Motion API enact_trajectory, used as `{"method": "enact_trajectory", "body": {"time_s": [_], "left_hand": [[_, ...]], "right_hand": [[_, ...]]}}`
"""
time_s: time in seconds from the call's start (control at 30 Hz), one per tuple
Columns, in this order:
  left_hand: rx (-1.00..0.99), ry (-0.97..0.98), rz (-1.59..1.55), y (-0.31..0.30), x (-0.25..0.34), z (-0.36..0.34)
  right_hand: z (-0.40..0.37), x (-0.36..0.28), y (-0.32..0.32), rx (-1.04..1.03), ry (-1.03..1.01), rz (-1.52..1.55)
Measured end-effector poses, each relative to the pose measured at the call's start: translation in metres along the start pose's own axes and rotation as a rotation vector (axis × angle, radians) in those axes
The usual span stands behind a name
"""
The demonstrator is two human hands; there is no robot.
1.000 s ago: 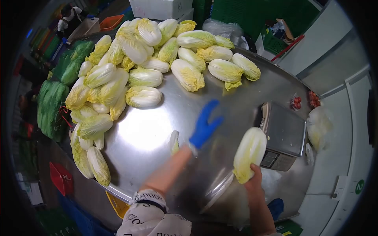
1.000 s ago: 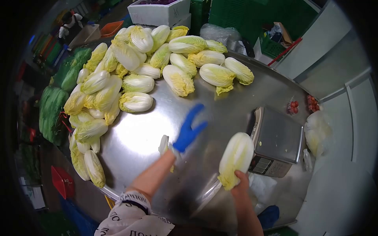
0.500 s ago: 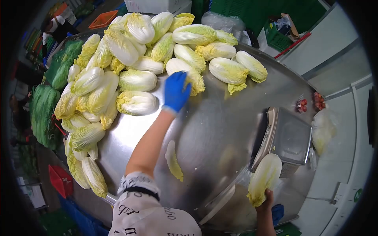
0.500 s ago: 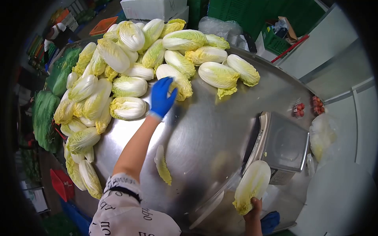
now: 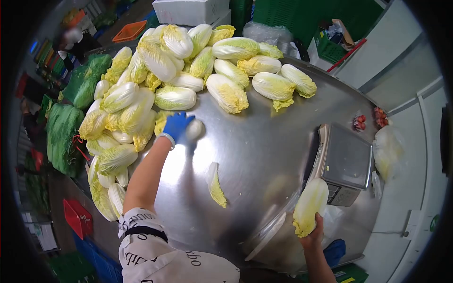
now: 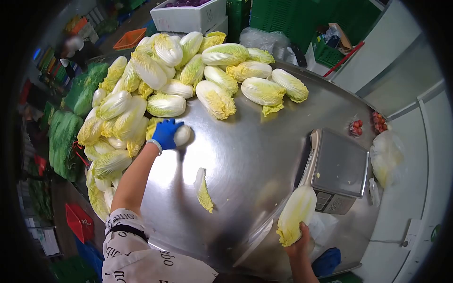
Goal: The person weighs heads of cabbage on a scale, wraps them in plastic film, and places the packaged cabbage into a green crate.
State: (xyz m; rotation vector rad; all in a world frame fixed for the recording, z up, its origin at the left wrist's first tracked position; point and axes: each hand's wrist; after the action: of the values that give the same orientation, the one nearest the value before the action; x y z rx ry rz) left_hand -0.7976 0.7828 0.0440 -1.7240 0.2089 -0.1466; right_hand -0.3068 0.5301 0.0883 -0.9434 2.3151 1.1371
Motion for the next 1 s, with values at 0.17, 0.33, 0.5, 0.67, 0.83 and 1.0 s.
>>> {"method": "enact_trajectory", "body": {"time_s": [0.17,0.33,0.5,0.67,0.83,1.0], "left_hand": [[-0.128,0.092,-0.310,-0.014,0.019,-0.015],[0.610,-0.080,0.098,-0.022,-0.058,0.030],[0.861,-0.290,0.147,-0.053,-0.149,0.041],[0.013,-0.545,-0.046,-0.072,-0.235,0.004],[-0.153,-0.486,0.085,-0.094,-0.222,-0.010],[0.031,-0.233,0.218,-0.096,-0.200,-0.030]], "right_hand": [[-0.035,0.002,-0.035,0.033,0.045,0.054],[-0.064,0.006,-0.048,0.150,0.065,0.020],[-0.070,0.013,-0.060,0.258,0.030,0.010],[-0.061,0.025,-0.042,0.254,0.093,0.016],[-0.042,0.036,-0.017,0.127,0.134,-0.022],[-0.050,0.042,-0.019,0.117,0.140,0.015]]}}
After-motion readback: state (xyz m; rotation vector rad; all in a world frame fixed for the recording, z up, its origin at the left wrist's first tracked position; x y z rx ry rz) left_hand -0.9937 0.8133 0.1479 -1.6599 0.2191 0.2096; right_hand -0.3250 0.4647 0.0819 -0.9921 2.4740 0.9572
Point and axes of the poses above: each hand's wrist, its own z-axis towards the middle knuckle, its own y-axis out of the palm, x = y × z, and after that the axes turned 1 degree about -z, right-handed
